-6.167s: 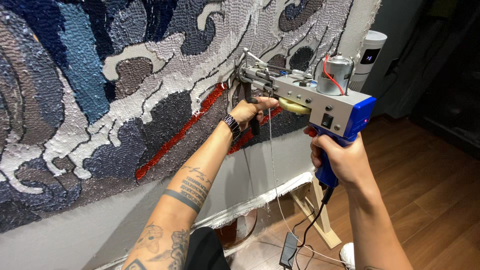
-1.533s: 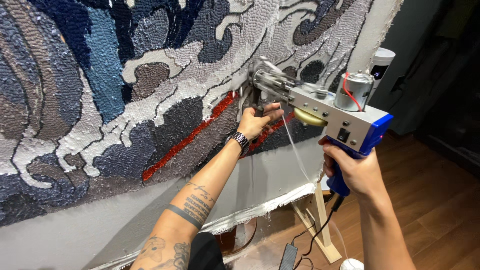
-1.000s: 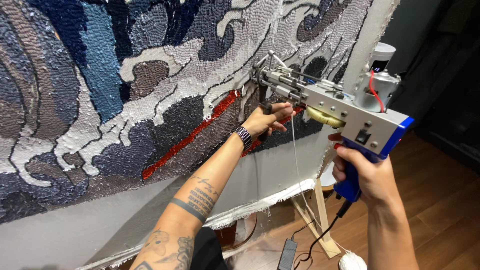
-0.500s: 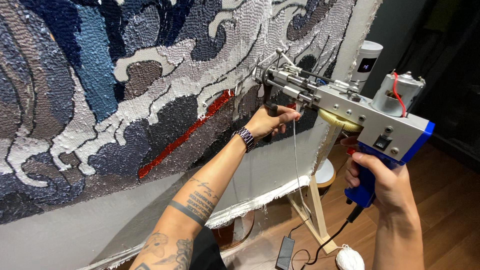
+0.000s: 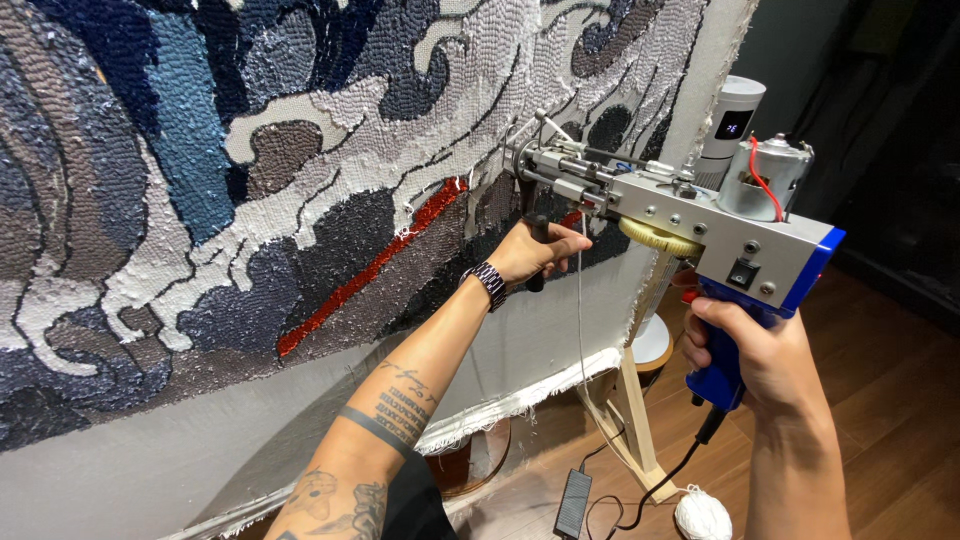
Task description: The person uses a handheld tufting gun to apply red yarn into a stretched fabric frame, following a pre-drawn design. The operator guides the tool along a straight line while feeding yarn through the device, creating a textured red stripe on the rug.
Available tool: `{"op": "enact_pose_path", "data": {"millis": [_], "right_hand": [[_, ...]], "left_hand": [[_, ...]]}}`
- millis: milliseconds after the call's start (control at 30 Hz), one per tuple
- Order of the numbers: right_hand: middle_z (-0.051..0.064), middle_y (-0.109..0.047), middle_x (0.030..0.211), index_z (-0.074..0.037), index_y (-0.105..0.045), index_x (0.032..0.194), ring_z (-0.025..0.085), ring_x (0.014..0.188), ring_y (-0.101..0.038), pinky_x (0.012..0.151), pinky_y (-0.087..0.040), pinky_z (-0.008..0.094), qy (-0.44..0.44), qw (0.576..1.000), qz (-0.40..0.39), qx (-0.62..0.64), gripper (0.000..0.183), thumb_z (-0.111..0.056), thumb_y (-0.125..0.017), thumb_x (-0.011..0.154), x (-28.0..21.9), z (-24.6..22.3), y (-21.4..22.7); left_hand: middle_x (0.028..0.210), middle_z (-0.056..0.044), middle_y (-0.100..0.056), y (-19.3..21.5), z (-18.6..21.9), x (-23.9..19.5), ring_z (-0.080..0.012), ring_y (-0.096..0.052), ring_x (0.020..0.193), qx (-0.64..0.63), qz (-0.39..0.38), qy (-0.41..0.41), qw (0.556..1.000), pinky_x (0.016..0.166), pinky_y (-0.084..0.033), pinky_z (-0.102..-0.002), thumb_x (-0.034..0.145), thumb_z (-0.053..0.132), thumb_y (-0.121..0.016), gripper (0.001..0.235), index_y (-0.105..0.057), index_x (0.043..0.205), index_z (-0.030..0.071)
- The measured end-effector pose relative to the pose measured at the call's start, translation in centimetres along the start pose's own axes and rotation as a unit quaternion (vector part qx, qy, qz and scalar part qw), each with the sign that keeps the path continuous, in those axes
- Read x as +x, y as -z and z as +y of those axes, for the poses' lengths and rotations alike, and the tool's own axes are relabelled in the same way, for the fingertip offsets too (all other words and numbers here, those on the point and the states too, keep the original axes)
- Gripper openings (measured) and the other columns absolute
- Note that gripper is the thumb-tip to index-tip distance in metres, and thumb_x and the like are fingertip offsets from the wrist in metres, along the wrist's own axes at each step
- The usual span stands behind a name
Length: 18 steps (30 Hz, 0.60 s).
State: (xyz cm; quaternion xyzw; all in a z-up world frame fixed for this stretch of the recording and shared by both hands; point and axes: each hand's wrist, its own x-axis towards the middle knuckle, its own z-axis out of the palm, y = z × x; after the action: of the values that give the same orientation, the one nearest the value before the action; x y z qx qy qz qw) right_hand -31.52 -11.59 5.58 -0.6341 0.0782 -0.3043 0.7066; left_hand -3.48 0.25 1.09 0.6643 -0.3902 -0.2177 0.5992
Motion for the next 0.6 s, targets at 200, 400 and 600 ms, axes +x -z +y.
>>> {"op": "enact_pose_path", "data": {"millis": [200, 400, 600], "right_hand": [[0.016, -0.055, 0.078, 0.008, -0.063, 0.110, 0.019, 0.048, -0.043, 0.044, -0.036, 0.032, 0.011, 1.000, -0.006, 0.009, 0.024, -0.002, -0.063, 0.089, 0.3, -0.2, -0.6], [0.011, -0.045, 0.061, 0.004, -0.068, 0.109, 0.020, 0.045, -0.044, 0.041, -0.032, 0.032, -0.012, 0.999, -0.014, -0.044, 0.025, -0.010, -0.062, 0.090, 0.7, -0.5, -0.9], [0.010, -0.045, 0.060, 0.004, -0.067, 0.108, 0.019, 0.044, -0.045, 0.040, -0.037, 0.033, 0.006, 0.999, -0.017, -0.038, 0.020, -0.007, -0.063, 0.092, 0.6, -0.7, -2.7]], "left_hand": [[0.070, -0.006, -0.071, 0.1, -0.8, 0.4, -0.0067, -0.059, 0.057, -0.035, -0.005, -0.002, 0.999, 0.046, -0.045, -0.018, 0.087, 0.034, -0.081, 0.035, -0.082, 0.109, 0.007], [0.082, -0.003, -0.078, 0.2, -0.8, 0.4, -0.0067, -0.068, 0.065, -0.033, 0.003, -0.008, 0.999, 0.047, -0.048, -0.016, 0.086, 0.032, -0.082, 0.036, -0.082, 0.114, 0.010], [0.087, -0.005, -0.078, 0.3, -0.8, 0.8, -0.0070, -0.067, 0.060, -0.066, 0.034, -0.013, 0.997, 0.042, -0.041, -0.016, 0.084, 0.031, -0.083, 0.037, -0.082, 0.113, 0.009]]}}
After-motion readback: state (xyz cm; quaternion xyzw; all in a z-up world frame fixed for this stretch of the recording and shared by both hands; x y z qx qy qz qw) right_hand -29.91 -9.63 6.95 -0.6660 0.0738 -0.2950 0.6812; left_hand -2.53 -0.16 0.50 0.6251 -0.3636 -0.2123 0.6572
